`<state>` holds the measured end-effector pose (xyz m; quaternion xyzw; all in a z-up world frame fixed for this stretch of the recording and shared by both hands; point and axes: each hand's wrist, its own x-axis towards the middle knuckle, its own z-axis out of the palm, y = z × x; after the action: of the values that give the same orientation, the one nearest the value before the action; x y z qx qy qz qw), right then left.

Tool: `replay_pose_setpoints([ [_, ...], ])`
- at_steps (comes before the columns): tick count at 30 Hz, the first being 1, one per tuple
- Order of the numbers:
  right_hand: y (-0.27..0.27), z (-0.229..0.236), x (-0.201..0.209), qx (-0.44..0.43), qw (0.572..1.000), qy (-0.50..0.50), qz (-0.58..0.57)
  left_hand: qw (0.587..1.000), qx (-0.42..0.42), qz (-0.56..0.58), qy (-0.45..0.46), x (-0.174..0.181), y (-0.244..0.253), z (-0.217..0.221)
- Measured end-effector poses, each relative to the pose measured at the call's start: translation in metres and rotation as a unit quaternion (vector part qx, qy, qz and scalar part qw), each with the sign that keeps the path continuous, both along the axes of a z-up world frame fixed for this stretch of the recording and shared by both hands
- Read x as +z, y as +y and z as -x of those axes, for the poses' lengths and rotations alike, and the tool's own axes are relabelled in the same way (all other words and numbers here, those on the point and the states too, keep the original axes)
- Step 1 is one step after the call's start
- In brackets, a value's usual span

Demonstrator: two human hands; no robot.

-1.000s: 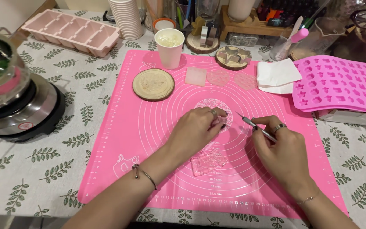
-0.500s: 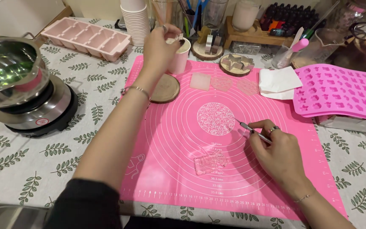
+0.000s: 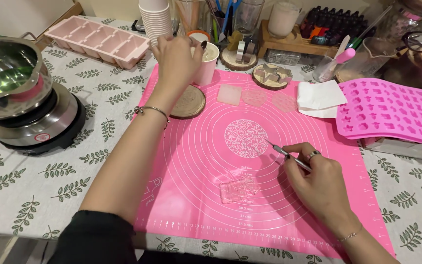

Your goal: The person uses a craft knife to trim excess material from small rectangular resin pieces on a pink silicone mat. They repeatedly pick up each piece, cut along the edges, and place the trimmed pieces aside on the mat.

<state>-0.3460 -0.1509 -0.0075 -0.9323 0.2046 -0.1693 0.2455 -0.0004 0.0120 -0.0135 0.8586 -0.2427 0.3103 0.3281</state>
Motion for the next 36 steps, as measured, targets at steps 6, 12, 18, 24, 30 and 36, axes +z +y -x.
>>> replay_pose_setpoints([
  [6, -0.004, 0.0, -0.005, 0.016, 1.0, -0.022, 0.005, 0.99, -0.016, -0.018, -0.142, -0.005, 0.013, 0.002],
  [12, 0.0, -0.003, 0.0, -0.012, 1.0, 0.004, 0.0, 0.992, -0.111, 0.004, -0.055, 0.023, 0.037, 0.071],
  [18, 0.006, -0.001, -0.001, -0.006, 1.0, 0.013, -0.024, 0.83, -0.451, -0.119, 0.306, 0.012, 0.063, 0.199],
  [24, 0.008, -0.003, 0.0, -0.014, 0.999, 0.007, -0.035, 0.898, -0.396, -0.133, 0.136, -0.022, 0.064, 0.244],
  [30, -0.002, 0.0, -0.007, -0.018, 1.0, -0.004, -0.023, 0.881, -0.407, -0.082, 0.228, -0.015, 0.051, 0.253],
  [36, -0.008, 0.0, -0.008, -0.004, 0.999, -0.034, -0.035, 0.786, -0.429, -0.001, 0.445, -0.001, 0.037, 0.243],
])
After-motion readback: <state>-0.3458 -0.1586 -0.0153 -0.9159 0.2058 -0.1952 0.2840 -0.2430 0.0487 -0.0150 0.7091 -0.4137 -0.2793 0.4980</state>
